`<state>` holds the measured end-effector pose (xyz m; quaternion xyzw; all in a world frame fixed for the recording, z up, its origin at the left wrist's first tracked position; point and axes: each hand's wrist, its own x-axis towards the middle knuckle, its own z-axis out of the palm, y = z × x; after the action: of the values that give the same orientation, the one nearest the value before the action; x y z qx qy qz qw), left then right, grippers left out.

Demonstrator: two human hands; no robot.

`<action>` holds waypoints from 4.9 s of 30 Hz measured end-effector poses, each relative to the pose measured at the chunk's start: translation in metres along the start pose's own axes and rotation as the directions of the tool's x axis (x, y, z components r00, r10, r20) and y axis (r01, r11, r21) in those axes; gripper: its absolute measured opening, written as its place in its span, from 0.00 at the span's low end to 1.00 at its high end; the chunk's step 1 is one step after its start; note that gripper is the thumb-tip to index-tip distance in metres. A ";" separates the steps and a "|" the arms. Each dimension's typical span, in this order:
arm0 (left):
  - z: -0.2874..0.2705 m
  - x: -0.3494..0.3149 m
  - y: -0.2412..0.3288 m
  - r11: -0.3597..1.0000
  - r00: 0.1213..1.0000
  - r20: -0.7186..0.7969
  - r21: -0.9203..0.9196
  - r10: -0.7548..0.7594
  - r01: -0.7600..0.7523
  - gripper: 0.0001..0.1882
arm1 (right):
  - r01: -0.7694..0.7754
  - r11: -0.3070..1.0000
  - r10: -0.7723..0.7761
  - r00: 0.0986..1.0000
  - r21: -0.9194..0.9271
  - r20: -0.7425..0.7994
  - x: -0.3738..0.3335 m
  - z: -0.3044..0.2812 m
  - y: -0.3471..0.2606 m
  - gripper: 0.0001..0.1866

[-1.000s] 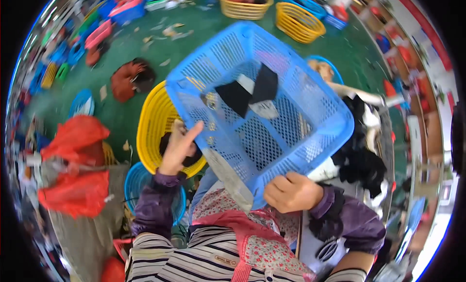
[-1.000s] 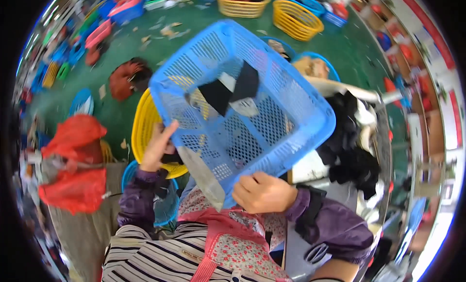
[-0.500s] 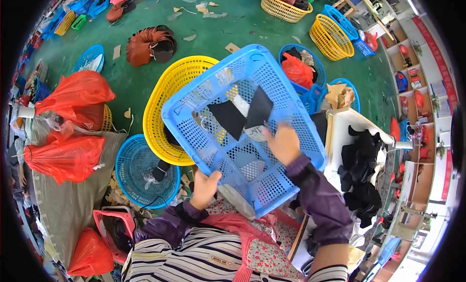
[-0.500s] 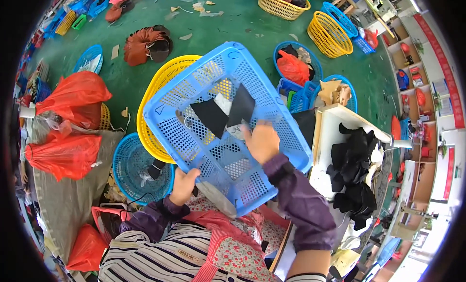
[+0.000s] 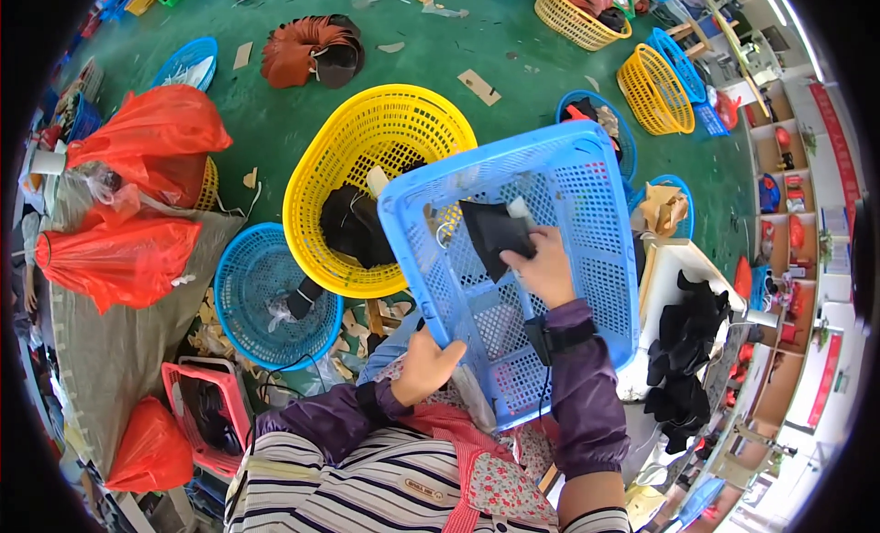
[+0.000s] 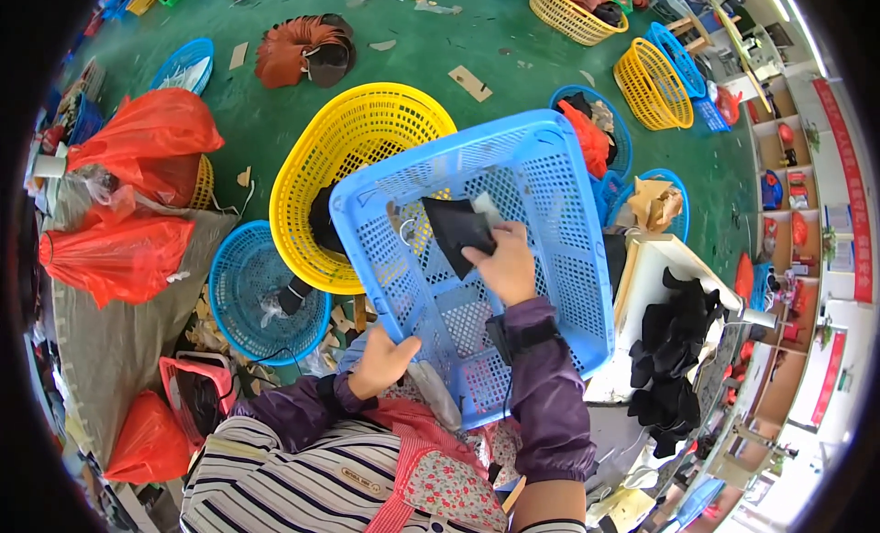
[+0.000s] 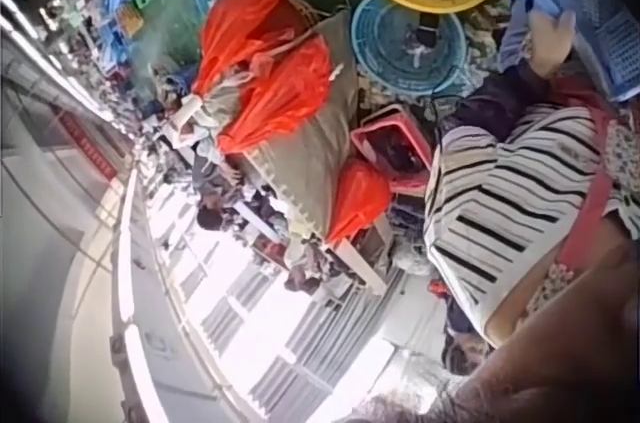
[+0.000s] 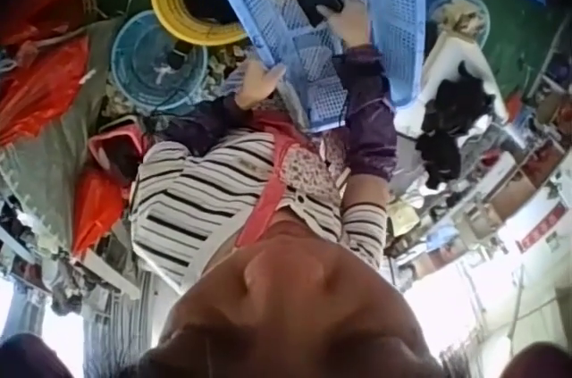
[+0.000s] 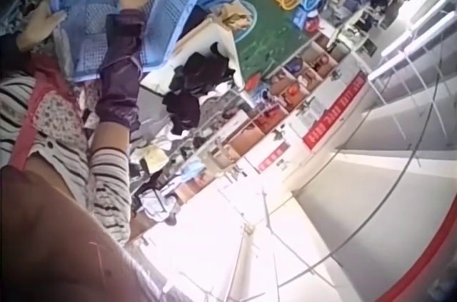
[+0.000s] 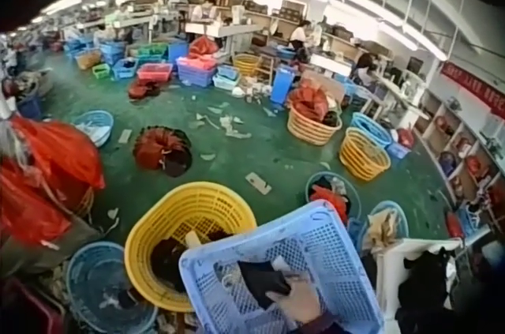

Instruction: The person trims the edges of black fabric pieces using shears, places them into a blue basket, and then empties that basket into a yellow one. They then pick up a bundle of fabric wrapped in plastic and resume trimming more fabric pieces.

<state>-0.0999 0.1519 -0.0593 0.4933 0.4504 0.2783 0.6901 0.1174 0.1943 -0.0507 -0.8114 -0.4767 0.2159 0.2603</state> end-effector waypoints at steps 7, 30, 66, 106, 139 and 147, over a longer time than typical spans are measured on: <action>0.000 0.002 -0.011 0.999 0.998 -0.060 0.037 0.024 -0.022 0.11 | -0.125 0.945 0.135 0.991 -0.303 0.014 0.002 0.040 -0.001 0.20; -0.156 0.308 -0.172 -0.380 0.490 0.668 0.732 0.559 -0.565 0.26 | -0.097 0.803 0.594 0.207 0.588 -0.777 -0.305 -0.111 -0.020 0.13; 0.189 -0.169 0.009 0.935 -0.273 0.895 0.334 -0.354 -0.118 0.16 | 0.045 0.703 0.710 0.006 0.710 -0.704 -0.468 0.062 -0.032 0.17; 0.175 -0.067 0.071 0.585 -0.411 0.441 0.402 -0.798 -0.704 0.08 | 0.392 0.826 0.510 -0.211 0.405 -0.834 -0.451 0.018 -0.035 0.08; 0.177 -0.064 0.024 0.858 0.147 0.855 0.510 -0.498 -0.061 0.07 | -0.700 0.713 0.544 0.581 -0.031 -0.606 -0.423 -0.132 0.059 0.12; 0.170 -0.064 0.022 0.847 0.177 0.829 0.528 -0.531 0.067 0.07 | -0.638 0.769 0.521 0.665 -0.043 -0.535 -0.406 -0.138 0.022 0.15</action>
<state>0.0262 0.0338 0.0021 0.5768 0.0667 -0.3181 0.7494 0.0313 -0.2042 0.0836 -0.9718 -0.1300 0.0173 0.1958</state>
